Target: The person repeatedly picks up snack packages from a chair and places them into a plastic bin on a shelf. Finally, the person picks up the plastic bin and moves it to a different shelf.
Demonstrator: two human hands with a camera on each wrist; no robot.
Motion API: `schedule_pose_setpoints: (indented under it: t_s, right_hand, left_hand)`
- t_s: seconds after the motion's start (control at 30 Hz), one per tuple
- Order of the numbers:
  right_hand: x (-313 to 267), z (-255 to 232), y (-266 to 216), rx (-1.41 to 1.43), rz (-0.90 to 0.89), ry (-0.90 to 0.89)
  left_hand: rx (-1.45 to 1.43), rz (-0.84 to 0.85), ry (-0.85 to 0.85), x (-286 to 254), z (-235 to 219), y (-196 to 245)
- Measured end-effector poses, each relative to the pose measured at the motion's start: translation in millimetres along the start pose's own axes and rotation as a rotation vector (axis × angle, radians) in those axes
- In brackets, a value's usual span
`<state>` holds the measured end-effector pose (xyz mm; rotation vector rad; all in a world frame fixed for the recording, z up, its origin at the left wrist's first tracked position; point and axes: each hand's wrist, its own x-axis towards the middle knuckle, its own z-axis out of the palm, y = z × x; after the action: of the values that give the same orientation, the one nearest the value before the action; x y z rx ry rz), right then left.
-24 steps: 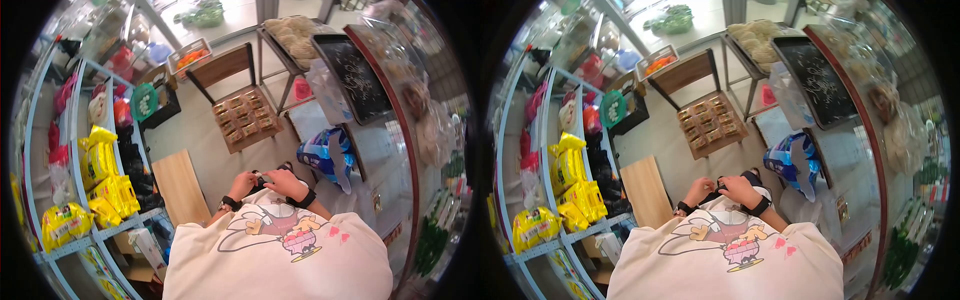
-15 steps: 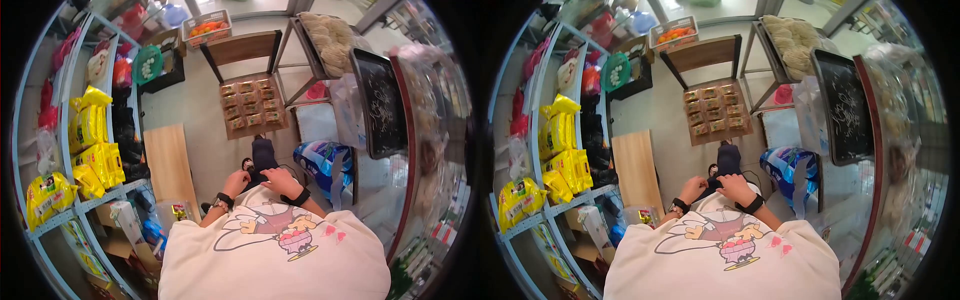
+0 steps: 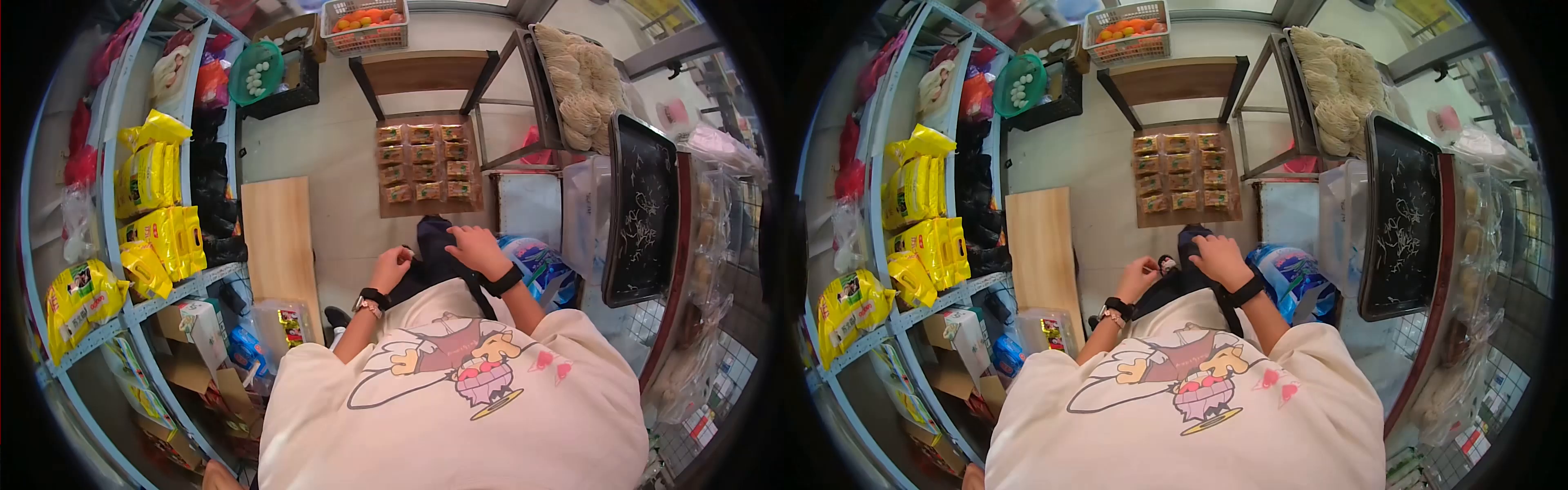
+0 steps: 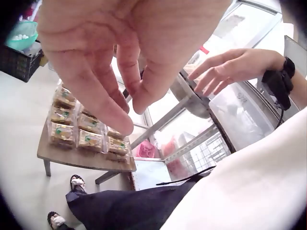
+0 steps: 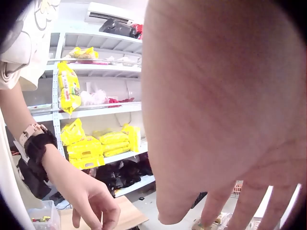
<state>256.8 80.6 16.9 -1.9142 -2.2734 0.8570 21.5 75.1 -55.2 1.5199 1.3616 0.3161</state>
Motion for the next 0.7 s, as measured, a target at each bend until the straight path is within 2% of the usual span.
schedule_pose_setpoints:
  t_s: [0.17,0.33,0.63,0.7]
  right_hand:
    - [-9,12,-4,-0.062,0.056,-0.094]
    - [-19,27,-32,-0.066,-0.03,-0.093]
    - [-47,60,-82,-0.066,-0.159,-0.077]
    - [-54,62,-89,-0.088,-0.129,-0.232]
  left_hand:
    - [0.01,-0.075,0.024,-18,-9,-46]
    - [-0.002,-0.114,0.119,-56,-9,-87]
    - [0.099,-0.268,0.09,-116,10,-144]
    - [0.154,-0.219,0.082,-122,10,-148]
